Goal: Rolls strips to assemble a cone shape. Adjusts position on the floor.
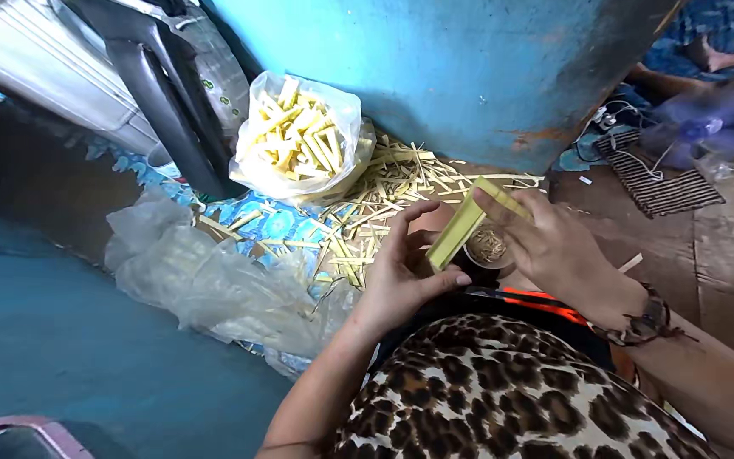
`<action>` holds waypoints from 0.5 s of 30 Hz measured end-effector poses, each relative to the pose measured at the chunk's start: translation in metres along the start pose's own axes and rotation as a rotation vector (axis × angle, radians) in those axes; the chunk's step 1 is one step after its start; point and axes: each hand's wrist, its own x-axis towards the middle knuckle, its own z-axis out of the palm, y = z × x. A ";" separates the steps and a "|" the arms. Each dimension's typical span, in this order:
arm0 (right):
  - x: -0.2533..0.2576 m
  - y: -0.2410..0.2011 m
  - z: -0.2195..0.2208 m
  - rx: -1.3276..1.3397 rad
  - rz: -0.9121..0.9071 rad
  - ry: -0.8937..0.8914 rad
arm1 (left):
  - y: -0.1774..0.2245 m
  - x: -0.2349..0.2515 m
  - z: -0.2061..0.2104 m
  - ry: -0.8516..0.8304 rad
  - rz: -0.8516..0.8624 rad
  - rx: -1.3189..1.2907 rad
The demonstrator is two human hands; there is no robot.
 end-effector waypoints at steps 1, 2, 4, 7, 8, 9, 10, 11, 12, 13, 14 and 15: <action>-0.002 -0.002 -0.001 0.044 0.008 -0.002 | 0.002 0.000 0.002 0.011 0.021 0.021; -0.003 -0.004 -0.003 0.144 0.033 -0.031 | 0.003 0.000 0.004 0.041 0.045 0.068; -0.009 -0.008 -0.016 0.569 0.157 -0.239 | 0.001 0.001 0.007 0.110 0.112 0.168; -0.014 -0.004 -0.021 1.520 0.324 -0.560 | -0.003 0.004 0.006 0.101 0.160 0.202; -0.017 -0.004 -0.019 1.677 0.348 -0.604 | -0.002 0.005 0.005 0.085 0.164 0.227; -0.019 -0.005 -0.016 1.716 0.354 -0.614 | 0.000 0.006 0.004 0.059 0.151 0.262; -0.022 -0.007 -0.014 1.620 0.328 -0.575 | 0.001 0.007 0.004 0.042 0.133 0.290; -0.024 -0.010 -0.012 1.361 0.270 -0.482 | 0.003 0.008 0.004 0.025 0.109 0.320; -0.026 -0.014 -0.008 0.973 0.189 -0.350 | 0.004 0.009 0.005 0.004 0.071 0.361; -0.028 -0.015 0.000 0.624 0.083 -0.199 | 0.005 0.010 0.005 -0.028 0.029 0.407; -0.029 -0.013 0.009 0.431 0.003 -0.091 | 0.005 0.012 0.004 -0.077 -0.010 0.445; -0.032 -0.012 0.013 0.421 0.003 -0.087 | 0.004 0.013 0.000 -0.148 -0.038 0.462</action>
